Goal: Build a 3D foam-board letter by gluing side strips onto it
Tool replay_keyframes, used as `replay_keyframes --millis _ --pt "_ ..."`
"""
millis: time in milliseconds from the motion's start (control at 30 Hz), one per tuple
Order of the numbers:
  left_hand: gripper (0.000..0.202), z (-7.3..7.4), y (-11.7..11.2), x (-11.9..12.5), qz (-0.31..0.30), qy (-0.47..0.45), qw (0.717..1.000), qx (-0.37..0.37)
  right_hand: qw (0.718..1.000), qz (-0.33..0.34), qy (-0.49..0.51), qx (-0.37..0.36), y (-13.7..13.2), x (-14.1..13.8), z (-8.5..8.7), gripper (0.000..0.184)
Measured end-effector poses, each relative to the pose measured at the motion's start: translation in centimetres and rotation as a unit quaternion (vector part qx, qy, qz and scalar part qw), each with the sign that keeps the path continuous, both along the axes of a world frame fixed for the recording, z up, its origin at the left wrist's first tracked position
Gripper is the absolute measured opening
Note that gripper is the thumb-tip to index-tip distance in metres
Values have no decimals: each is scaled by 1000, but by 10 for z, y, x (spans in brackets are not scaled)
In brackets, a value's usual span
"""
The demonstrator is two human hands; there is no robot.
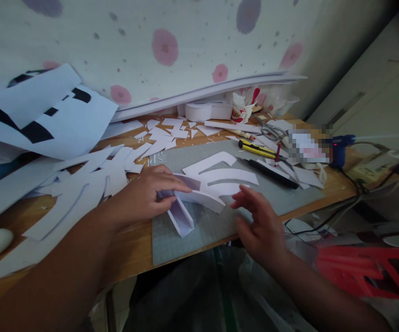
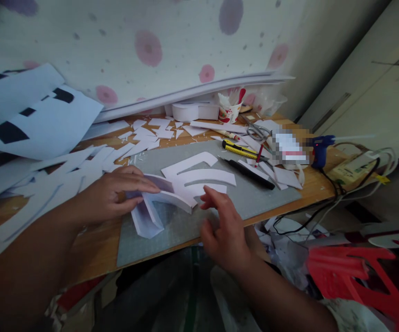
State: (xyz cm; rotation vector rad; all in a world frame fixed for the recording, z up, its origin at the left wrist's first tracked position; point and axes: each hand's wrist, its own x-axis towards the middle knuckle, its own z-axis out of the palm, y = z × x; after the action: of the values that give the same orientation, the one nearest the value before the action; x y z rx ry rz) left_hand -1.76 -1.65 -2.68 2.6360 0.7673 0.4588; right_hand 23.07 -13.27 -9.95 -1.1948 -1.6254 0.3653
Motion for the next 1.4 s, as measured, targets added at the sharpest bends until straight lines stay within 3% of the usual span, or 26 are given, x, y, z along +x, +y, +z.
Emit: replay_keyframes --millis 233,400,500,600,767,1033,1400 --pt "28 1 0 0 -2 -1 1000 -6 991 -1 125 -42 -10 11 6 43" --pt "29 1 1 0 -10 -10 1000 -3 947 41 313 -52 -6 12 24 31" --pt "30 1 1 -1 -15 -14 1000 -2 932 36 358 -53 -3 16 34 27" --pt "29 1 1 -1 -12 -13 1000 -9 931 36 358 -58 0 20 36 22" --pt "29 2 0 -1 -12 -12 1000 -6 940 31 326 -98 9 22 21 7" --pt "29 3 1 -3 -12 12 1000 5 984 43 165 -55 21 5 16 13" --pt "28 5 1 -7 7 26 999 27 988 12 147 -38 24 6 7 10"
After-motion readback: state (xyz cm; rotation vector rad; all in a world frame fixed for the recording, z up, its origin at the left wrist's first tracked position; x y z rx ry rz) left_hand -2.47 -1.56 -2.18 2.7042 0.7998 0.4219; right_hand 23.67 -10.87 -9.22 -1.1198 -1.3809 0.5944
